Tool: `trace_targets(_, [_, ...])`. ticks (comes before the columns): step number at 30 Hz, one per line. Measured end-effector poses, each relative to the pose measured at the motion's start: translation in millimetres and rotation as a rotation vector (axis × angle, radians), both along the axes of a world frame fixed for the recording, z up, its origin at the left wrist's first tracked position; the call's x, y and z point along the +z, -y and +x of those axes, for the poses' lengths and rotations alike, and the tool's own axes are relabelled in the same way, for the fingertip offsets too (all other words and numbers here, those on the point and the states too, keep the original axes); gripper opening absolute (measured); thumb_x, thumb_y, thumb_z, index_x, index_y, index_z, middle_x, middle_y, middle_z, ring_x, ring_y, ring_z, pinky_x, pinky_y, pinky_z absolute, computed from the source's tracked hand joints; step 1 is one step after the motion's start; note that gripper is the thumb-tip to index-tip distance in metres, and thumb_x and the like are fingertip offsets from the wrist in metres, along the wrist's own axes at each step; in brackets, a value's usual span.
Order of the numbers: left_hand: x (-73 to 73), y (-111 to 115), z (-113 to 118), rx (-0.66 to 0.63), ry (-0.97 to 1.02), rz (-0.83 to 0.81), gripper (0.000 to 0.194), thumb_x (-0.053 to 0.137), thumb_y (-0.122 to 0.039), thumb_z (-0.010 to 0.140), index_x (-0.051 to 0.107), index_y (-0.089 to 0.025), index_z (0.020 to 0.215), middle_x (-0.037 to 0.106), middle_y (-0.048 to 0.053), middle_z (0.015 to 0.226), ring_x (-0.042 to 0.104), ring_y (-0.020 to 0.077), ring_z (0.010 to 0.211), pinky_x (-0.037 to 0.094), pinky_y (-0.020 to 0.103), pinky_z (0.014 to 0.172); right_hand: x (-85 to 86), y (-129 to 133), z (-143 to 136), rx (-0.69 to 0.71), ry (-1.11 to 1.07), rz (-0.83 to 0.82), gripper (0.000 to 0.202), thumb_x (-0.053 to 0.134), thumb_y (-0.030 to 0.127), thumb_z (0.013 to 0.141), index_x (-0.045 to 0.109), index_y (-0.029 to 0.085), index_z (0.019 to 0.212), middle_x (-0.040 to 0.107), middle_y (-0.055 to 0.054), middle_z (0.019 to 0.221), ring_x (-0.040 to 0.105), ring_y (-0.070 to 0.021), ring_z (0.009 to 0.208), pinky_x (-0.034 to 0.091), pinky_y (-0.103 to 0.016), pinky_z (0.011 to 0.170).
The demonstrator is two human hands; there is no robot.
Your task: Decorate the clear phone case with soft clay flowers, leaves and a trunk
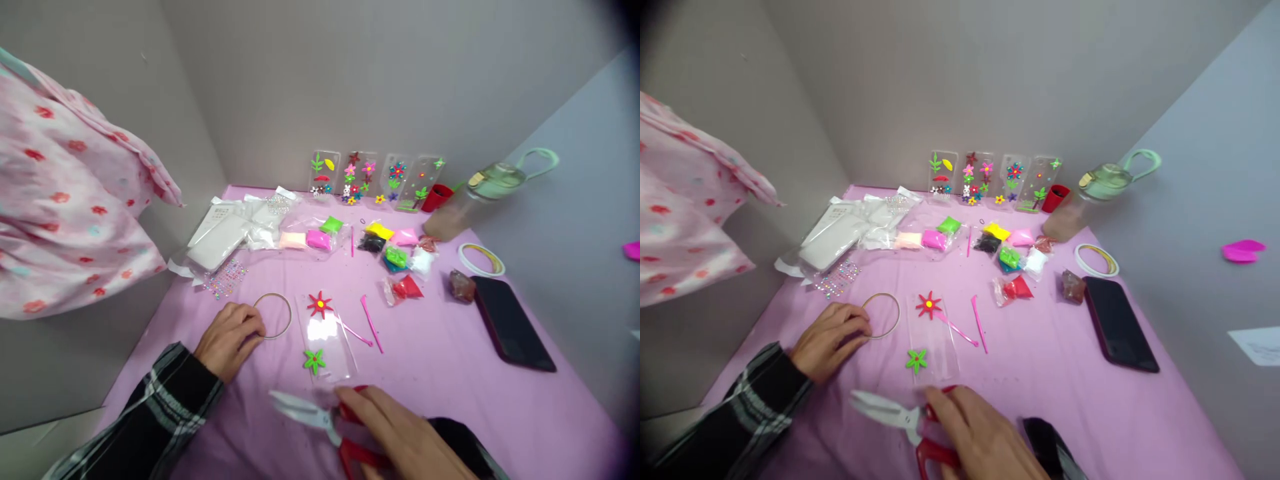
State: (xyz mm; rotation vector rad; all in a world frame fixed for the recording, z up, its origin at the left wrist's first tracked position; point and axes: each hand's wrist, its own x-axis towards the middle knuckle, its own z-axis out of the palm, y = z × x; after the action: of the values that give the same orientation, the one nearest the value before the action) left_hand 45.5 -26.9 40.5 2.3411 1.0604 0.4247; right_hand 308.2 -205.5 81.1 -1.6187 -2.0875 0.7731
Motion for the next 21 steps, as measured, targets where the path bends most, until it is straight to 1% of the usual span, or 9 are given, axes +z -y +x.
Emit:
trace_targets(3, [17.9, 7.0, 4.1, -0.043, 0.068, -0.108, 0.015, 0.051, -0.028, 0.093, 0.063, -0.022, 0.086, 0.069, 0.005, 0.099, 0.06, 0.0229, 0.098, 0.047, 0.035, 0.089, 5.0, -1.4, 3.8, -0.237, -0.284, -0.103, 0.051, 0.058, 0.01, 0.082, 0.055, 0.024, 0.13, 0.072, -0.008, 0.113, 0.074, -0.02, 0.093, 0.062, -0.025, 0.079])
trace_targets(4, [26.7, 12.2, 6.0, -0.048, 0.086, -0.159, 0.017, 0.046, -0.029, 0.097, 0.06, -0.022, 0.091, 0.069, 0.004, 0.095, 0.063, 0.0203, 0.092, 0.049, 0.031, 0.083, 8.3, -3.9, 2.1, -0.315, -0.379, -0.151, 0.046, 0.058, 0.013, 0.083, 0.057, 0.024, 0.127, 0.074, -0.007, 0.109, 0.074, -0.0193, 0.09, 0.061, -0.024, 0.077])
trace_targets(5, [35.9, 18.7, 8.6, -0.047, 0.114, -0.234, 0.019, 0.043, -0.031, 0.099, 0.057, -0.022, 0.09, 0.068, 0.0, 0.082, 0.063, 0.0173, 0.078, 0.05, 0.027, 0.072, 12.3, -7.5, -1.0, -0.383, -0.475, -0.194, 0.043, 0.06, 0.016, 0.083, 0.058, 0.023, 0.125, 0.074, -0.007, 0.105, 0.074, -0.019, 0.088, 0.061, -0.024, 0.077])
trace_targets(7, [52.9, 34.3, 16.1, -0.038, 0.236, -0.587, 0.021, 0.047, -0.037, 0.098, 0.056, -0.022, 0.086, 0.064, -0.003, 0.07, 0.059, 0.0149, 0.066, 0.046, 0.024, 0.065, 20.7, -16.8, -11.2, -0.484, -0.675, -0.227, 0.044, 0.064, 0.018, 0.081, 0.057, 0.024, 0.125, 0.073, -0.006, 0.102, 0.072, -0.0187, 0.089, 0.06, -0.027, 0.081])
trace_targets(9, [64.2, 49.7, 25.2, -0.029, 0.33, -0.778, 0.022, 0.055, -0.039, 0.094, 0.057, -0.021, 0.08, 0.061, -0.004, 0.064, 0.054, 0.0128, 0.061, 0.042, 0.022, 0.061, 27.0, -26.7, -24.1, -0.506, -0.886, -0.256, 0.052, 0.07, 0.02, 0.078, 0.053, 0.026, 0.127, 0.071, -0.006, 0.105, 0.07, -0.0184, 0.093, 0.058, -0.029, 0.085])
trace_targets(11, [68.2, 61.0, 32.7, -0.045, 0.41, -0.91, 0.023, 0.058, -0.04, 0.092, 0.056, -0.02, 0.079, 0.061, -0.004, 0.062, 0.051, 0.0115, 0.058, 0.039, 0.022, 0.058, 29.8, -34.6, -35.7, -0.481, -1.008, -0.314, 0.057, 0.075, 0.019, 0.074, 0.054, 0.026, 0.126, 0.07, -0.004, 0.105, 0.068, -0.0166, 0.091, 0.056, -0.027, 0.082])
trace_targets(13, [66.8, 66.7, 36.3, -0.064, 0.474, -0.998, 0.026, 0.059, -0.042, 0.092, 0.055, -0.02, 0.08, 0.06, -0.004, 0.06, 0.048, 0.0105, 0.055, 0.037, 0.021, 0.054, 29.2, -39.3, -43.0, -0.453, -1.05, -0.389, 0.053, 0.081, 0.017, 0.069, 0.059, 0.024, 0.117, 0.068, 0.0, 0.092, 0.063, -0.012, 0.077, 0.052, -0.021, 0.072])
trace_targets(16, [62.3, 66.9, 34.7, -0.084, 0.53, -1.087, 0.027, 0.06, -0.045, 0.092, 0.058, -0.019, 0.085, 0.062, -0.003, 0.063, 0.049, 0.01, 0.055, 0.039, 0.02, 0.054, 25.2, -41.8, -44.1, -0.44, -1.146, -0.469, 0.049, 0.088, 0.02, 0.063, 0.06, 0.021, 0.104, 0.058, 0.006, 0.074, 0.048, -0.0054, 0.058, 0.04, -0.016, 0.054])
trace_targets(21, [63.6, 62.9, 30.1, -0.135, 0.614, -1.105, 0.024, 0.056, -0.042, 0.096, 0.064, -0.019, 0.096, 0.07, 0.0, 0.077, 0.058, 0.0123, 0.068, 0.045, 0.022, 0.063, 19.8, -42.8, -36.8, -0.426, -1.309, -0.464, 0.044, 0.083, 0.033, 0.074, 0.055, 0.02, 0.105, 0.055, 0.006, 0.072, 0.038, -0.0022, 0.05, 0.029, -0.014, 0.045])
